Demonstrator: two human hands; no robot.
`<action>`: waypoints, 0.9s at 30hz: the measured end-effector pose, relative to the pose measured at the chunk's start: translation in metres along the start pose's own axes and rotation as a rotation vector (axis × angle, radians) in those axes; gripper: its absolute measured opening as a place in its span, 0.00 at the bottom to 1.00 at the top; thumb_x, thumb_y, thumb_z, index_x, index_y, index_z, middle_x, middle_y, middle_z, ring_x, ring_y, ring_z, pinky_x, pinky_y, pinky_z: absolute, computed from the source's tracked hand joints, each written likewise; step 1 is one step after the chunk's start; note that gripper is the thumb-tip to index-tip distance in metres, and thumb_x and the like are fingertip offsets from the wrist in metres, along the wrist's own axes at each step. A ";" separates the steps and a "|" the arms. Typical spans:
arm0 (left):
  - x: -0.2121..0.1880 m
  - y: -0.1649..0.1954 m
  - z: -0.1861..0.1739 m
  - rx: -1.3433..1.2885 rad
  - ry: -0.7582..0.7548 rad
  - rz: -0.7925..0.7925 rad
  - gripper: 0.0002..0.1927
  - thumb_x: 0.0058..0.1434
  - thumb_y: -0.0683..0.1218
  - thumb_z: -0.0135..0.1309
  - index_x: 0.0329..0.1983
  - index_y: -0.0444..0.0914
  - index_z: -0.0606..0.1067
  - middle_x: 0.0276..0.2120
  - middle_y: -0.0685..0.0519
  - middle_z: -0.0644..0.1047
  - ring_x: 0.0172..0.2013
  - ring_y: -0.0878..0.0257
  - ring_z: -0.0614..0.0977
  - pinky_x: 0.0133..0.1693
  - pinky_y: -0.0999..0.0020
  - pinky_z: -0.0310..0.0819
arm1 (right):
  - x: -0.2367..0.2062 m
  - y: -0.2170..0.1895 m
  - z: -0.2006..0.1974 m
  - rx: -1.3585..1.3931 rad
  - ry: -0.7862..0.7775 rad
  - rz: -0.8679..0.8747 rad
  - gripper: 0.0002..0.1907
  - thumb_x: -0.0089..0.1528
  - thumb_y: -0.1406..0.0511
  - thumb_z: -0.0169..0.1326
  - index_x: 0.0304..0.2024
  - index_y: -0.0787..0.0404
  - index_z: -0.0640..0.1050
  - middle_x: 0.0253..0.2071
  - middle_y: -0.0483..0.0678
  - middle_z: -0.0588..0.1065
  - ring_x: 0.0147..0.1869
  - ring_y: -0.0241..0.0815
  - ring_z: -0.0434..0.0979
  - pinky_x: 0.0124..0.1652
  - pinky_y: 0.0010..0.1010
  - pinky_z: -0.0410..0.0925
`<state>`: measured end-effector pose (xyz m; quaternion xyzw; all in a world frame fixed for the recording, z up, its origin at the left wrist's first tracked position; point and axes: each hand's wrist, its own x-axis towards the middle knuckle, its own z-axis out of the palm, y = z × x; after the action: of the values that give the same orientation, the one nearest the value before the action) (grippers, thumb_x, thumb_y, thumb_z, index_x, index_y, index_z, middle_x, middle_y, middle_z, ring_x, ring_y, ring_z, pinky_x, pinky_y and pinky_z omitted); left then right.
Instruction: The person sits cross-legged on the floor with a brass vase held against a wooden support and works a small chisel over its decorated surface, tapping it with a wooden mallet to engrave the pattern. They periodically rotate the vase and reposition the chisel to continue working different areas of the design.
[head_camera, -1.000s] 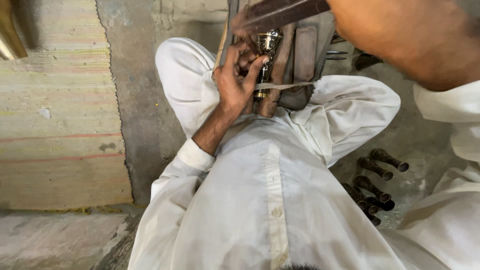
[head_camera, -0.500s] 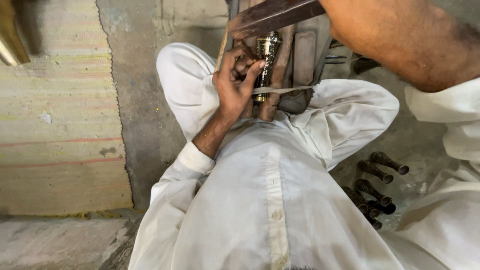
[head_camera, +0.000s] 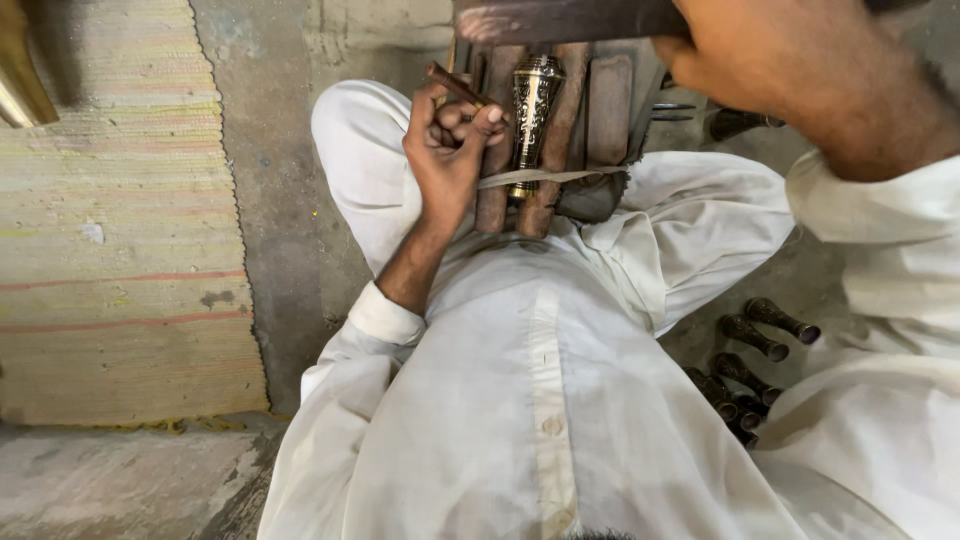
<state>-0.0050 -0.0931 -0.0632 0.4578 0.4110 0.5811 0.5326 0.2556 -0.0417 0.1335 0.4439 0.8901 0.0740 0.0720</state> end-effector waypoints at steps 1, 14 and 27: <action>0.004 0.002 -0.004 0.007 -0.035 -0.026 0.18 0.68 0.35 0.61 0.57 0.32 0.68 0.36 0.46 0.84 0.36 0.66 0.87 0.38 0.71 0.87 | 0.000 0.001 0.004 0.137 0.009 0.019 0.17 0.61 0.61 0.66 0.47 0.65 0.80 0.30 0.54 0.78 0.28 0.48 0.78 0.30 0.34 0.71; 0.071 0.031 -0.026 0.197 -0.443 0.031 0.20 0.69 0.37 0.66 0.60 0.33 0.70 0.37 0.47 0.86 0.37 0.67 0.87 0.39 0.69 0.91 | -0.029 -0.052 0.100 1.331 0.327 0.290 0.26 0.67 0.60 0.65 0.60 0.69 0.74 0.52 0.48 0.78 0.54 0.38 0.79 0.53 0.36 0.73; 0.037 0.037 -0.068 0.135 -0.240 -0.073 0.19 0.70 0.32 0.62 0.60 0.31 0.70 0.37 0.47 0.85 0.38 0.64 0.88 0.40 0.71 0.87 | 0.057 -0.075 0.077 0.820 0.323 0.370 0.29 0.61 0.44 0.75 0.36 0.63 0.83 0.26 0.51 0.77 0.29 0.48 0.79 0.32 0.41 0.69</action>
<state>-0.0809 -0.0592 -0.0405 0.5435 0.3992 0.4734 0.5667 0.1783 -0.0356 0.0394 0.5696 0.7518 -0.2035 -0.2626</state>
